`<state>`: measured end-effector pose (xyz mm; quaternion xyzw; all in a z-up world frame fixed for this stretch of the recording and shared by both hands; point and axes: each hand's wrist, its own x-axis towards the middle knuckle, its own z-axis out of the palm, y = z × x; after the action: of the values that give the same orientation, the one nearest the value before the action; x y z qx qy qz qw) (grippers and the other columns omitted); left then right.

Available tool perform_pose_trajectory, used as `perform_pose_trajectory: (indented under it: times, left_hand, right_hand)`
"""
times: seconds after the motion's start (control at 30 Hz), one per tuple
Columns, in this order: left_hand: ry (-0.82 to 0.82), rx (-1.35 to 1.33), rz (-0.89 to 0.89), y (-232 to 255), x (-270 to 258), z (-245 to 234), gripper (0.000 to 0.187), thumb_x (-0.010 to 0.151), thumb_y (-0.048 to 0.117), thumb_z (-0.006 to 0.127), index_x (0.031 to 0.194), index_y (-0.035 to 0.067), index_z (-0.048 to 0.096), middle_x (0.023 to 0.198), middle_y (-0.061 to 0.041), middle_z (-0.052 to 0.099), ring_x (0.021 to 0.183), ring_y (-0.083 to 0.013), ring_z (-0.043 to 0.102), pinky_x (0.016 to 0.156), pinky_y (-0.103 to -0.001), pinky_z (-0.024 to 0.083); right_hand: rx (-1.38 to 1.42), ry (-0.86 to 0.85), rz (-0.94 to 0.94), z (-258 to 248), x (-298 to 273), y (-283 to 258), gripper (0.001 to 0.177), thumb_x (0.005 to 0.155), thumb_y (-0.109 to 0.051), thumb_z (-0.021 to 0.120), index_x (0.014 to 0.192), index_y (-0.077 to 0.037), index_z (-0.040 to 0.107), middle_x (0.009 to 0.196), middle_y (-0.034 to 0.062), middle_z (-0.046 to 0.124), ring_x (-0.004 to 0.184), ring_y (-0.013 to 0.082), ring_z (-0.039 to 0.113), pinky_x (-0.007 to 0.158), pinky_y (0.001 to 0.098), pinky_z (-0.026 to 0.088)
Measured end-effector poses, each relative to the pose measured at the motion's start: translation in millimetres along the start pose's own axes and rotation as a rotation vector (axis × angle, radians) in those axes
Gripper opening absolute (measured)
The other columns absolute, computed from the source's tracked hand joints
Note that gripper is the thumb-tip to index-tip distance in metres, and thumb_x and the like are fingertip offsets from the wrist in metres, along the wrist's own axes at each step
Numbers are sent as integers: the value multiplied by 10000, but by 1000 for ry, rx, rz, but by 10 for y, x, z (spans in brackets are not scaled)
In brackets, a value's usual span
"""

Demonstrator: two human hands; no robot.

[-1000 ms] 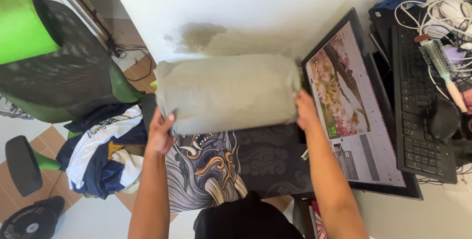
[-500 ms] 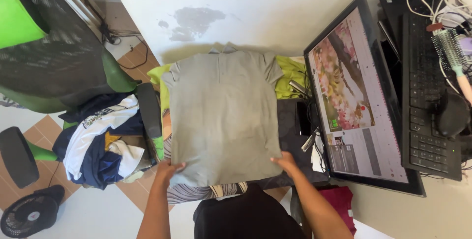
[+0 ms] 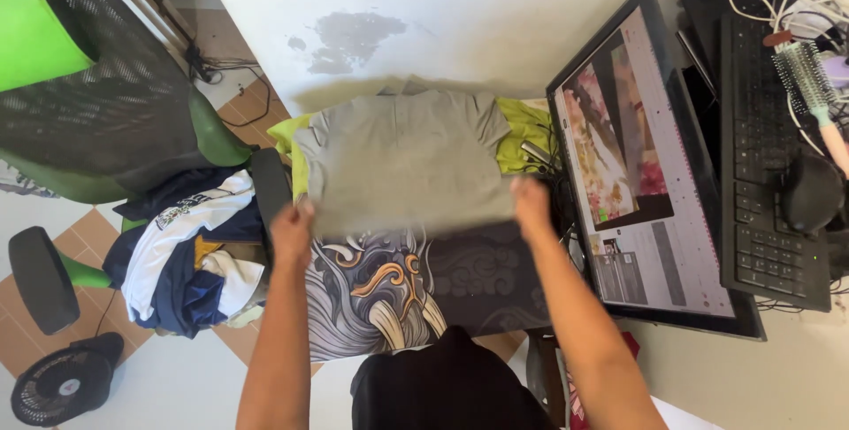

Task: Folding a polo shirt and a t-shirt on a desk.

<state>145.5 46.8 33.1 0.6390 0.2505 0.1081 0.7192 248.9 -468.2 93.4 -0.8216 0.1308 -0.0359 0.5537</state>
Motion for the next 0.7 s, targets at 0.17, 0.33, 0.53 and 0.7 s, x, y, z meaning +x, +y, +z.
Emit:
perform_pose_trajectory:
  times: [0.17, 0.33, 0.53, 0.7]
  left_hand:
    - [-70, -385, 204, 1747, -599, 218, 367, 947, 149, 746, 1275, 5, 666, 1132, -26, 714, 996, -111, 641, 894, -251, 511]
    - [2, -210, 56, 557, -543, -152, 348, 944, 141, 757, 1232, -41, 685, 1087, -63, 711, 943, -130, 623, 866, -271, 504]
    - [159, 96, -340, -555, -791, -393, 337, 935, 175, 798, 1154, -76, 746, 920, -137, 672, 736, -221, 533, 623, -381, 409]
    - [109, 185, -486, -882, -1059, -516, 369, 872, 225, 782, 1115, -47, 732, 904, -134, 721, 714, -196, 638, 576, -340, 491]
  right_hand:
    - [250, 38, -301, -501, -198, -1324, 249, 1071, -278, 613, 957, -57, 603, 816, -72, 520, 762, 56, 421, 674, 264, 379]
    - [181, 36, -125, -359, -519, -617, 219, 1020, -262, 619, 944, -59, 644, 787, -74, 577, 734, 50, 459, 655, 259, 411]
    - [-28, -17, 63, -152, -770, 899, 305, 1011, -246, 682, 864, 17, 635, 708, -8, 492, 666, 84, 397, 569, 322, 360]
    - [-123, -16, 223, -167, -1159, 1087, 223, 949, -235, 664, 959, -16, 709, 688, 10, 631, 641, 98, 516, 597, 323, 445]
